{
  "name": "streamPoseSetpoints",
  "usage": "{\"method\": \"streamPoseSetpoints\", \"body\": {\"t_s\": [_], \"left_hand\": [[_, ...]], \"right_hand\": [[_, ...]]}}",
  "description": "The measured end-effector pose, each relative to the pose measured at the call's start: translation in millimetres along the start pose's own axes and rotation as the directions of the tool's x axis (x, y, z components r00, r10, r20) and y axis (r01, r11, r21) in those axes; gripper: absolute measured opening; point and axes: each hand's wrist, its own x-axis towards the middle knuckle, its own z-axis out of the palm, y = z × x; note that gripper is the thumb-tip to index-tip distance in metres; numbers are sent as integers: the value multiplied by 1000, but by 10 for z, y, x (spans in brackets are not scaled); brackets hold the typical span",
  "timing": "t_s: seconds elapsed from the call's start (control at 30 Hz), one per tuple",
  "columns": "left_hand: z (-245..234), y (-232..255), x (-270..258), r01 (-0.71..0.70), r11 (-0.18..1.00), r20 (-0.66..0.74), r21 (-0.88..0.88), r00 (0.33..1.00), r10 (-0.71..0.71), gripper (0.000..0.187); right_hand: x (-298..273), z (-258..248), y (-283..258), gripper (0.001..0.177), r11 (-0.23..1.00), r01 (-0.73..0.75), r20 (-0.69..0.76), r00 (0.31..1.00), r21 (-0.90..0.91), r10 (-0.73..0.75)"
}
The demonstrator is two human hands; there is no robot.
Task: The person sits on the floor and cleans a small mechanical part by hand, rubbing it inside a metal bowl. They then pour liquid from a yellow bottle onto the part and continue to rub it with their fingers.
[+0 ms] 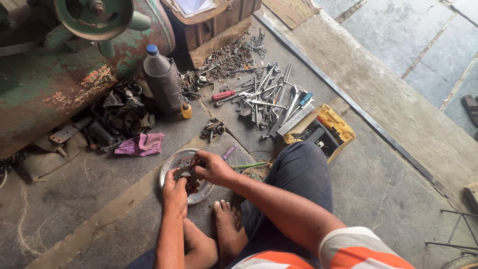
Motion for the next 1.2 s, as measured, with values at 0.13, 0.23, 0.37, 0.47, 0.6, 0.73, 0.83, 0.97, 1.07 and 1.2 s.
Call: {"method": "streamPoseSetpoints", "body": {"t_s": [0.13, 0.23, 0.37, 0.47, 0.6, 0.73, 0.83, 0.97, 1.07, 1.2], "left_hand": [[-47, 75, -8, 142, 987, 110, 76, 983, -150, 29], [-66, 24, -35, 146, 982, 170, 117, 972, -164, 29], [22, -68, 0, 30, 997, 54, 77, 998, -34, 30], [88, -91, -15, 43, 999, -98, -6, 994, -43, 30], [95, 19, -48, 116, 991, -122, -65, 985, -123, 30], [-4, 133, -83, 131, 986, 107, 105, 984, -143, 27], [-69, 157, -43, 136, 943, 183, 305, 963, -198, 26], [-112, 92, 30, 26, 980, 108, 196, 993, -48, 34], [-105, 27, 26, 65, 991, 108, -116, 993, -52, 30], [31, -21, -19, 148, 944, 100, -295, 987, -124, 31]], "right_hand": [[76, -174, -84, 15, 1000, 21, 167, 986, 10, -23], [86, -235, -88, 16, 998, -58, 278, 959, -19, 62], [67, -120, -9, 14, 999, 31, 124, 992, 19, -33], [-7, 33, 94, 14, 999, 36, -2, 999, 12, -36], [-31, 74, 118, 15, 999, 44, 20, 999, 18, -44], [32, -97, 15, 12, 985, -100, 205, 976, 140, 70], [70, -205, -56, 13, 989, -140, 312, 942, 39, 121], [47, -169, -23, 11, 995, 34, 200, 978, 99, -53], [51, -110, 23, 15, 989, 117, 16, 993, 90, -119], [37, -76, 27, 15, 993, 109, -10, 994, -51, -110]]}}
